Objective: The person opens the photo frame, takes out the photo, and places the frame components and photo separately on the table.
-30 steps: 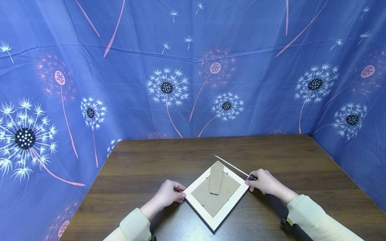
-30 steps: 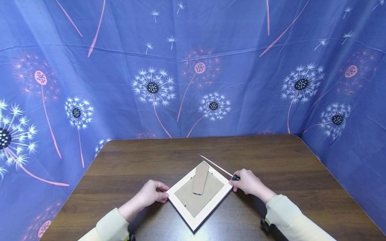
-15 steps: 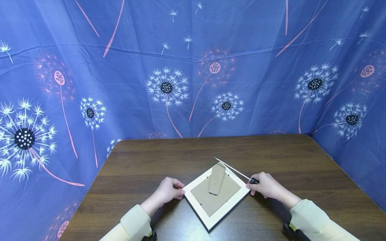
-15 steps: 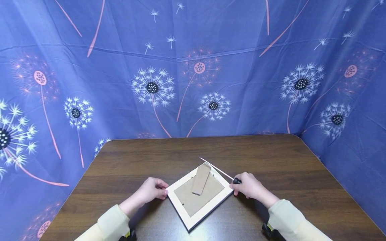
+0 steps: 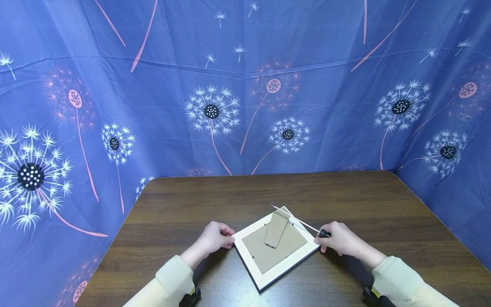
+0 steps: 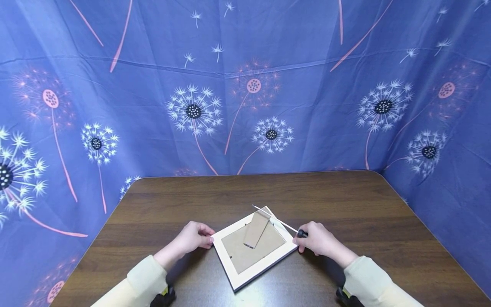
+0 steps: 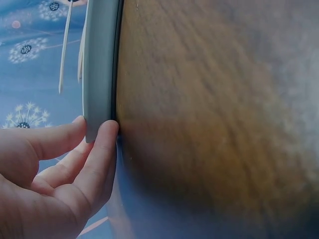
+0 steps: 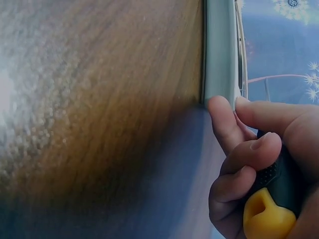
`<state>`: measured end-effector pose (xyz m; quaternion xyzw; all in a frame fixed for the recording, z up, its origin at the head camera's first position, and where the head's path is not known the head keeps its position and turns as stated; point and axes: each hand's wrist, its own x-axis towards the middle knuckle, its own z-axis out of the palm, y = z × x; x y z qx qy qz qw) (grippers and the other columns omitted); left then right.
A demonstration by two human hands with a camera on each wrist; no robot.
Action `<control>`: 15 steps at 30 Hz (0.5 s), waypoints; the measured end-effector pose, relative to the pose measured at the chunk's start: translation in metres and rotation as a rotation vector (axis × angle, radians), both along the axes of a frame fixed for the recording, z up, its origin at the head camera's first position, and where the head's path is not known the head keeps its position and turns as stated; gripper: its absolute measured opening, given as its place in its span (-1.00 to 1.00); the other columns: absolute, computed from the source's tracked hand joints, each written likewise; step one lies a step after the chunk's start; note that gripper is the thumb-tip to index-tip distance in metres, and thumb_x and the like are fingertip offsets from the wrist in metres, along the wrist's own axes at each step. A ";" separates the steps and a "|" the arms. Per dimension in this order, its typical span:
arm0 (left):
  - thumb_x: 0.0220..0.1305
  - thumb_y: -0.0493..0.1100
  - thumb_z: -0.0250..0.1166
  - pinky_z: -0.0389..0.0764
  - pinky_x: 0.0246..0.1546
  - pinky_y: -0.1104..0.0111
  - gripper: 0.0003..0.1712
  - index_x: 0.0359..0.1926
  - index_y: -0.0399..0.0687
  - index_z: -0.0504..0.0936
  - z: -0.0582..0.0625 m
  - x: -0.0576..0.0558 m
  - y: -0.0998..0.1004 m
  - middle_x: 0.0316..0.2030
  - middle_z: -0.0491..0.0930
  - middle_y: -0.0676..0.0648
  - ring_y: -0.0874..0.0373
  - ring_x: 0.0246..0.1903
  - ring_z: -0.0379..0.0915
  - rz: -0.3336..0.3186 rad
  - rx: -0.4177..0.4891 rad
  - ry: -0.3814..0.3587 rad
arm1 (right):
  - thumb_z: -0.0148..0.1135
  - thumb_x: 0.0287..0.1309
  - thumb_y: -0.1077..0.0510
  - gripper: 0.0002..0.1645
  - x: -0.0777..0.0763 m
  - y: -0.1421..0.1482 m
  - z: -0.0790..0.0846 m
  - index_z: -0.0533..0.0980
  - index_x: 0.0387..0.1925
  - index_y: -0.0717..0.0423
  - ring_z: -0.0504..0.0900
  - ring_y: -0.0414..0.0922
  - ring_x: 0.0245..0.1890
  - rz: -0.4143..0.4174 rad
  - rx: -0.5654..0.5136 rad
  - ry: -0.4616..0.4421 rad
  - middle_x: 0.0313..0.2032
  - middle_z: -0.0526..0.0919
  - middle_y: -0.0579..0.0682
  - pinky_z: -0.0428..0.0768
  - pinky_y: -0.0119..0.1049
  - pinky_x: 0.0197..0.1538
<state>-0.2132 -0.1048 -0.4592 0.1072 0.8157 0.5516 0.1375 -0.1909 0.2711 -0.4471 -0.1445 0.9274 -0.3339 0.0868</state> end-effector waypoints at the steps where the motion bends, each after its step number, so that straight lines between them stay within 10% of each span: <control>1: 0.09 -0.53 0.25 0.73 -0.38 0.30 -0.86 -0.27 -0.53 0.59 0.000 -0.001 0.000 -0.43 0.61 -0.19 0.05 -0.45 0.64 0.001 0.002 -0.001 | 0.29 0.11 0.08 -0.84 0.000 0.000 0.000 0.54 -0.50 0.06 0.25 -0.36 -0.92 0.001 0.006 0.000 -0.71 0.59 -0.18 0.35 -0.43 -0.86; 15: 0.12 -0.51 0.24 0.73 -0.37 0.30 -0.88 -0.27 -0.50 0.61 0.000 -0.012 0.002 -0.42 0.62 -0.20 0.05 -0.44 0.65 0.014 -0.028 -0.001 | 0.29 0.11 0.06 -0.81 0.006 -0.001 0.001 0.54 -0.51 0.05 0.26 -0.37 -0.92 0.042 0.015 -0.018 -0.73 0.58 -0.20 0.35 -0.45 -0.87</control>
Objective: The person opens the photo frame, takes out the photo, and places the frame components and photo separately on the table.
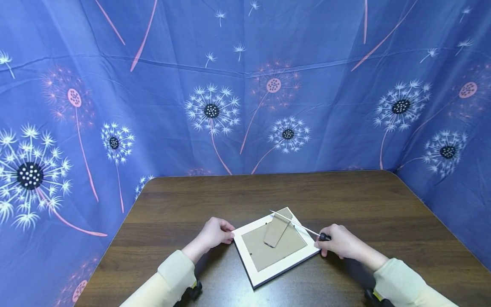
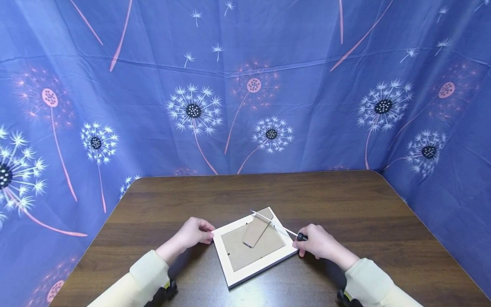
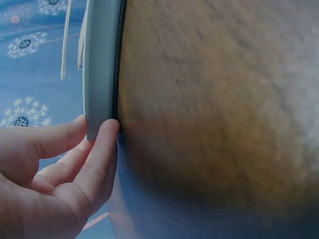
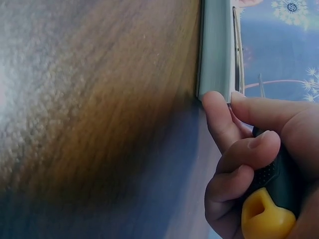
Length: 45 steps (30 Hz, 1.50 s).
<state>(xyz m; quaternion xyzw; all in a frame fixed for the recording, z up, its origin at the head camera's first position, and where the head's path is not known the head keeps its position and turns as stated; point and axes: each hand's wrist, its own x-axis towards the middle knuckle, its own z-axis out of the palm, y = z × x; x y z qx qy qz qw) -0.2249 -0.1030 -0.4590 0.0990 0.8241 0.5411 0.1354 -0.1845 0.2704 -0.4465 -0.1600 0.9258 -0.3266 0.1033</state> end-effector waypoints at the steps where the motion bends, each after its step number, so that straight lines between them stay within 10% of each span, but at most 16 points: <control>1: 0.12 -0.51 0.24 0.73 -0.37 0.30 -0.87 -0.27 -0.51 0.61 0.000 -0.001 0.000 -0.42 0.62 -0.20 0.05 -0.44 0.65 -0.001 0.003 -0.001 | 0.29 0.11 0.06 -0.82 0.000 0.000 0.000 0.54 -0.50 0.04 0.26 -0.37 -0.92 0.002 0.000 -0.003 -0.73 0.58 -0.20 0.35 -0.45 -0.87; 45: 0.11 -0.51 0.25 0.73 -0.35 0.27 -0.86 -0.26 -0.49 0.61 0.005 -0.031 0.012 -0.39 0.64 -0.22 -0.04 -0.43 0.67 0.013 -0.033 -0.012 | 0.31 0.08 0.03 -0.74 0.021 -0.011 0.008 0.49 -0.63 -0.03 0.25 -0.38 -0.93 0.114 0.023 -0.097 -0.77 0.57 -0.23 0.36 -0.43 -0.90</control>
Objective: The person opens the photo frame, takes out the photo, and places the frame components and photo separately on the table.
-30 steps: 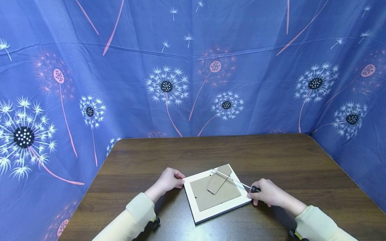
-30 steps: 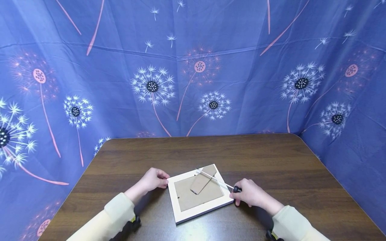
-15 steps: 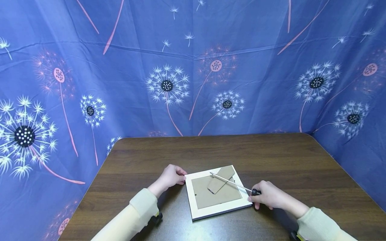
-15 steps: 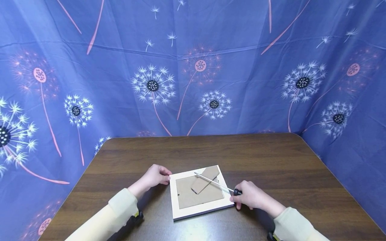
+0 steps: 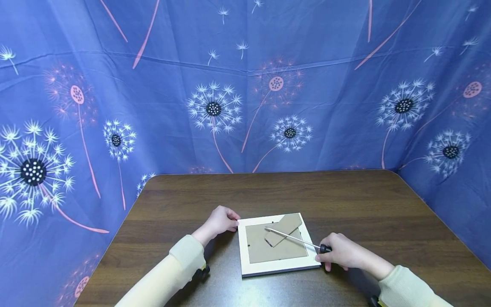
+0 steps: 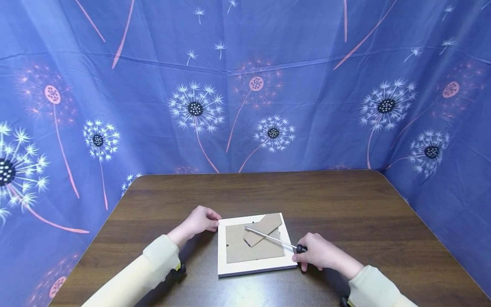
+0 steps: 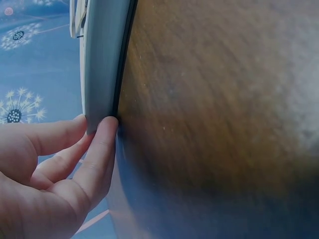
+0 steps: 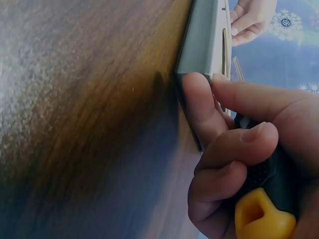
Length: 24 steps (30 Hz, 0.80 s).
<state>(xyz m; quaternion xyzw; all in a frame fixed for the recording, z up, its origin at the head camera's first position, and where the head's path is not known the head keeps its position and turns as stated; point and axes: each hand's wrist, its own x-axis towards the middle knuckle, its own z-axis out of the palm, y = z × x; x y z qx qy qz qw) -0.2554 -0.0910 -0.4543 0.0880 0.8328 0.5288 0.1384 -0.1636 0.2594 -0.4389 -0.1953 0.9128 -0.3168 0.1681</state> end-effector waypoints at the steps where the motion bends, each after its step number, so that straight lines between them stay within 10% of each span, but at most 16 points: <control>1: 0.11 -0.51 0.25 0.73 -0.35 0.27 -0.86 -0.25 -0.49 0.61 0.000 -0.001 0.000 -0.39 0.64 -0.22 -0.04 -0.43 0.67 0.002 0.000 -0.003 | 0.31 0.08 0.03 -0.74 0.000 0.000 0.000 0.49 -0.63 -0.03 0.25 -0.38 -0.93 0.004 -0.001 -0.003 -0.77 0.57 -0.23 0.36 -0.43 -0.90; 24: 0.13 -0.52 0.23 0.73 -0.31 0.26 -0.84 -0.23 -0.50 0.61 -0.002 -0.012 0.008 -0.32 0.66 -0.28 -0.10 -0.37 0.67 -0.020 0.013 -0.001 | 0.32 0.08 0.06 -0.77 0.002 0.000 0.001 0.47 -0.60 -0.04 0.24 -0.39 -0.93 0.054 0.012 -0.063 -0.78 0.56 -0.22 0.27 -0.53 -0.90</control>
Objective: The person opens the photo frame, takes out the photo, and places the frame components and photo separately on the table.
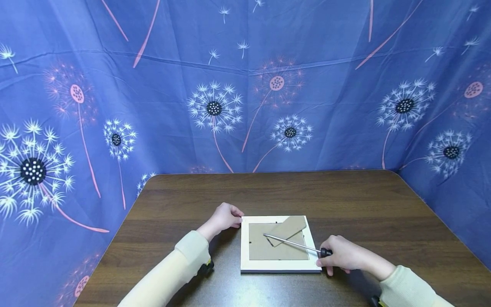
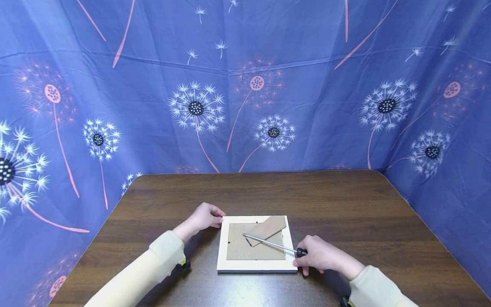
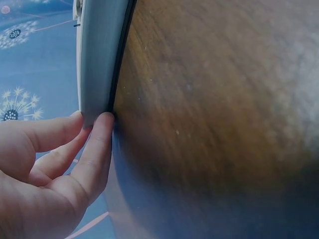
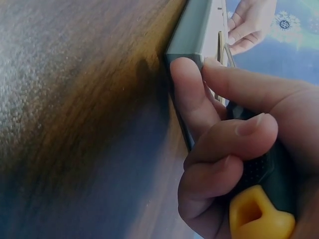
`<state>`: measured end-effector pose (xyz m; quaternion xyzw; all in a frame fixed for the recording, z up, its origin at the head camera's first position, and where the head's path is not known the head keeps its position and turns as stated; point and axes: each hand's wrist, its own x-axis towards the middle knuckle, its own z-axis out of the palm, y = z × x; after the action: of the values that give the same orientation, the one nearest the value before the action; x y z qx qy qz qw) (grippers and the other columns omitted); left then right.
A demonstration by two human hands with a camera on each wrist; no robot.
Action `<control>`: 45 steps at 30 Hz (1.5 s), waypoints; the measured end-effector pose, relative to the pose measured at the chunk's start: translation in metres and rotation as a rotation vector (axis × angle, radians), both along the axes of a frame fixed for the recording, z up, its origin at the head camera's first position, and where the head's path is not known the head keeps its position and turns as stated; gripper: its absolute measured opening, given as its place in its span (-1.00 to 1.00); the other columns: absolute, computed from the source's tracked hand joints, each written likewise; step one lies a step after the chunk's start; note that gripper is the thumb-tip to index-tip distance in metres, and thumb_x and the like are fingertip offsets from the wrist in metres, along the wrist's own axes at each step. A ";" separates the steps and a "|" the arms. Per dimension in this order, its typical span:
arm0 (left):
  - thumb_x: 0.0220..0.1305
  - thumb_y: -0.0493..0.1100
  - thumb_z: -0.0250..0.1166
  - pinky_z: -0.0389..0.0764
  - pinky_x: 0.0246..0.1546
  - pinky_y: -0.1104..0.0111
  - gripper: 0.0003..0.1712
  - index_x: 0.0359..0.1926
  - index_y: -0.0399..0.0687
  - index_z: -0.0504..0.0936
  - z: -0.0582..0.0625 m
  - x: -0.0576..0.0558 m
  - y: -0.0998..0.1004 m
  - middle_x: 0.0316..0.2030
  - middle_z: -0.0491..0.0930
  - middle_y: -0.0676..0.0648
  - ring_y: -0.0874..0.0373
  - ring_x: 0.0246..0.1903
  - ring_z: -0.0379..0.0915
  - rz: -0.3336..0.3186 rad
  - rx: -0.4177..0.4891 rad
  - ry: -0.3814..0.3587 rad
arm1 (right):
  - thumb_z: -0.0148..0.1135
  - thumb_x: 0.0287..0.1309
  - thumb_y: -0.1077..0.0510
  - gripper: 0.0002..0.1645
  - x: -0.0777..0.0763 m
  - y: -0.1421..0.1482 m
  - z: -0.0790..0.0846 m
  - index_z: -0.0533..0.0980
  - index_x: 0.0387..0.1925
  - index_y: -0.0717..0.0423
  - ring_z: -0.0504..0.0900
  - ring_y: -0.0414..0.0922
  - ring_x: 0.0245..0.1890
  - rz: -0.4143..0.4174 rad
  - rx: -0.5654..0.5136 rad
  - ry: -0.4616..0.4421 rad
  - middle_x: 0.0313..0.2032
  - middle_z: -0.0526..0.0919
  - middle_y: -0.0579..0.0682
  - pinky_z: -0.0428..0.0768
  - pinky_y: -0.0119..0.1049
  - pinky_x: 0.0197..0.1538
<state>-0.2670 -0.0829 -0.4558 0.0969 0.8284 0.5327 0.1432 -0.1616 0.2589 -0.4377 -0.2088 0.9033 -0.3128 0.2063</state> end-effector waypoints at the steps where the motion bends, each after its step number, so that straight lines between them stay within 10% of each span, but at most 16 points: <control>1: 0.13 -0.51 0.23 0.73 -0.32 0.26 -0.84 -0.23 -0.49 0.61 0.000 0.000 0.000 -0.32 0.66 -0.28 -0.09 -0.37 0.67 0.001 -0.001 -0.001 | 0.32 0.08 0.06 -0.76 0.000 0.000 0.000 0.47 -0.60 -0.04 0.24 -0.39 -0.93 0.004 0.002 0.002 -0.78 0.56 -0.22 0.27 -0.53 -0.90; 13: 0.20 -0.34 0.24 0.72 -0.48 0.29 -0.70 -0.10 -0.53 0.53 0.001 0.019 -0.003 -0.39 0.66 -0.24 0.00 -0.52 0.66 0.024 -0.023 0.018 | 0.32 0.05 -0.14 -0.57 -0.002 -0.001 0.017 0.38 -0.68 -0.03 0.30 -0.37 -0.92 -0.039 0.140 0.145 -0.88 0.39 -0.25 0.36 -0.44 -0.87; 29: 0.14 -0.34 0.29 0.69 -0.61 0.28 -0.62 -0.08 -0.57 0.47 0.006 0.066 -0.005 -0.58 0.60 -0.19 -0.02 -0.62 0.63 -0.020 -0.057 0.000 | 0.38 -0.12 0.06 -0.60 -0.016 -0.022 0.019 0.31 -0.78 -0.13 0.08 -0.37 -0.76 0.047 0.455 0.768 -0.81 0.17 -0.31 0.00 -0.47 -0.73; 45: 0.11 -0.31 0.33 0.65 -0.68 0.36 -0.42 0.09 -0.60 0.38 0.003 0.079 -0.001 -0.66 0.59 -0.10 0.07 -0.73 0.58 -0.058 -0.124 0.063 | 0.42 -0.22 0.08 -0.61 -0.021 -0.027 0.021 0.32 -0.77 -0.09 0.10 -0.32 -0.74 0.139 0.514 0.874 -0.80 0.21 -0.26 0.09 -0.40 -0.72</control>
<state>-0.1885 -0.0834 -0.4533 0.1286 0.8609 0.4725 0.1383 -0.1828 0.2316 -0.4168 -0.3221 0.9370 0.0502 -0.1256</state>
